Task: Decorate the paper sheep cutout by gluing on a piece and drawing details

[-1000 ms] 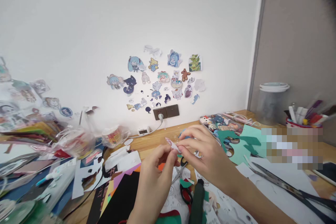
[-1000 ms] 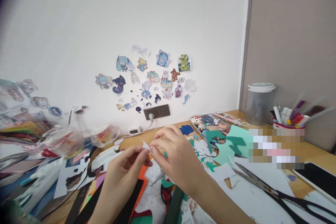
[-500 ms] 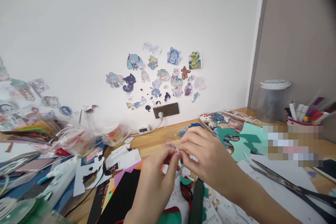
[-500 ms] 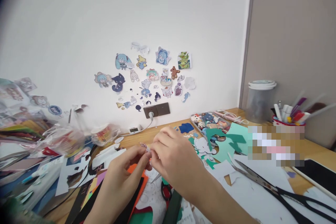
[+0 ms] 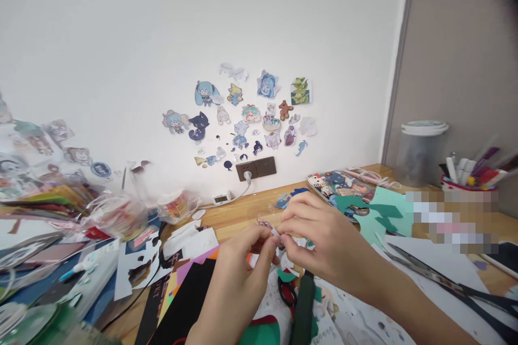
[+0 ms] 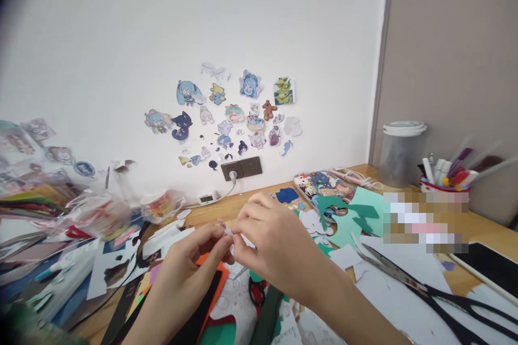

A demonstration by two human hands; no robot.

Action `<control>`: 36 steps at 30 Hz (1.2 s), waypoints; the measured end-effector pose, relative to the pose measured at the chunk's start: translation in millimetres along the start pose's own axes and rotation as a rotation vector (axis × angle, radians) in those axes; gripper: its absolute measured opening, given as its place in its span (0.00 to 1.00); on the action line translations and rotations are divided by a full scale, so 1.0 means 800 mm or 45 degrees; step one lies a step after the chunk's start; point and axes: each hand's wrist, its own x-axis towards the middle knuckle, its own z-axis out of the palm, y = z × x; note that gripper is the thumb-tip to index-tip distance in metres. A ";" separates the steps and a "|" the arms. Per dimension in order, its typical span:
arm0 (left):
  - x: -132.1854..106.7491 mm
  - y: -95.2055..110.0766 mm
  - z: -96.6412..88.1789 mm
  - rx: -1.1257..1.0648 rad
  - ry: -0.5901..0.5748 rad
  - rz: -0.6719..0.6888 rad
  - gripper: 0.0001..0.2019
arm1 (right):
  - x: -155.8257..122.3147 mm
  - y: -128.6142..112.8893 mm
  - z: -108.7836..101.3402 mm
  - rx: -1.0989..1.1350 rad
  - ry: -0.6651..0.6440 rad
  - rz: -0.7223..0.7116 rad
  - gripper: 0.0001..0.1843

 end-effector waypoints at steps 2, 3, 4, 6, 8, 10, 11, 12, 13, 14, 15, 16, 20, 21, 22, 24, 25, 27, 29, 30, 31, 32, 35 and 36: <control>0.000 0.000 0.000 0.003 -0.001 -0.011 0.12 | 0.000 0.000 -0.002 0.001 -0.025 -0.002 0.09; 0.001 0.000 -0.001 0.008 -0.004 -0.011 0.12 | 0.000 0.001 -0.002 -0.002 -0.039 -0.005 0.09; 0.000 -0.001 -0.001 0.014 -0.007 -0.012 0.12 | 0.000 0.001 -0.002 -0.003 -0.052 -0.009 0.09; 0.000 -0.001 -0.002 0.016 -0.009 -0.001 0.12 | 0.000 0.001 -0.002 -0.007 -0.079 -0.012 0.10; -0.001 -0.001 -0.003 0.011 -0.008 0.002 0.12 | 0.000 0.002 -0.002 -0.032 -0.090 -0.016 0.11; -0.001 -0.001 -0.004 0.000 -0.010 -0.006 0.12 | 0.000 0.002 -0.001 -0.092 -0.084 -0.019 0.13; -0.001 -0.001 -0.004 -0.004 -0.012 -0.012 0.12 | 0.000 0.002 -0.001 -0.123 -0.082 -0.025 0.13; -0.001 0.000 -0.004 -0.008 -0.013 -0.017 0.12 | 0.000 0.003 0.000 -0.151 -0.081 -0.033 0.14; 0.000 0.000 -0.004 -0.014 -0.011 -0.020 0.12 | 0.000 0.003 0.000 -0.171 -0.080 -0.042 0.14; 0.000 0.000 -0.004 -0.019 -0.006 -0.017 0.12 | 0.000 0.003 0.000 -0.184 -0.077 -0.050 0.14; 0.000 0.001 -0.004 -0.022 -0.003 -0.016 0.12 | 0.000 0.004 0.000 -0.193 -0.072 -0.059 0.15; 0.000 0.001 -0.004 -0.023 0.001 -0.014 0.12 | 0.000 0.004 -0.001 -0.203 -0.062 -0.062 0.15; -0.001 0.002 -0.003 -0.039 -0.017 -0.021 0.12 | 0.002 0.008 -0.001 -0.306 -0.003 -0.033 0.15; -0.001 0.003 -0.003 -0.049 -0.019 -0.024 0.12 | 0.002 0.011 -0.002 -0.352 0.028 -0.013 0.14; -0.002 0.003 -0.003 -0.064 -0.016 -0.032 0.12 | 0.002 0.014 -0.002 -0.409 0.057 0.017 0.14; -0.002 0.003 -0.003 -0.105 -0.007 -0.061 0.12 | 0.000 0.025 -0.003 -0.533 0.066 0.078 0.13; -0.001 0.003 -0.003 -0.130 -0.002 -0.082 0.12 | -0.001 0.031 -0.003 -0.593 0.043 0.100 0.13; 0.002 0.001 -0.004 -0.181 0.010 -0.126 0.13 | -0.004 0.042 -0.003 -0.680 -0.027 0.132 0.11; 0.007 -0.001 -0.004 -0.217 0.021 -0.152 0.14 | -0.005 0.047 -0.002 -0.687 -0.029 0.160 0.11; 0.009 -0.002 -0.003 -0.234 0.027 -0.162 0.15 | -0.006 0.046 -0.001 -0.654 -0.002 0.178 0.12; 0.011 -0.003 -0.003 -0.252 0.030 -0.169 0.15 | -0.005 0.044 -0.001 -0.595 0.034 0.187 0.13; 0.012 -0.003 -0.003 -0.267 0.031 -0.173 0.15 | -0.005 0.039 0.000 -0.516 0.070 0.180 0.14; 0.015 -0.003 -0.002 -0.296 0.029 -0.184 0.15 | -0.003 0.021 0.001 -0.308 0.107 0.045 0.14; 0.015 -0.003 -0.002 -0.300 0.028 -0.185 0.15 | -0.002 0.016 0.002 -0.292 0.097 -0.020 0.13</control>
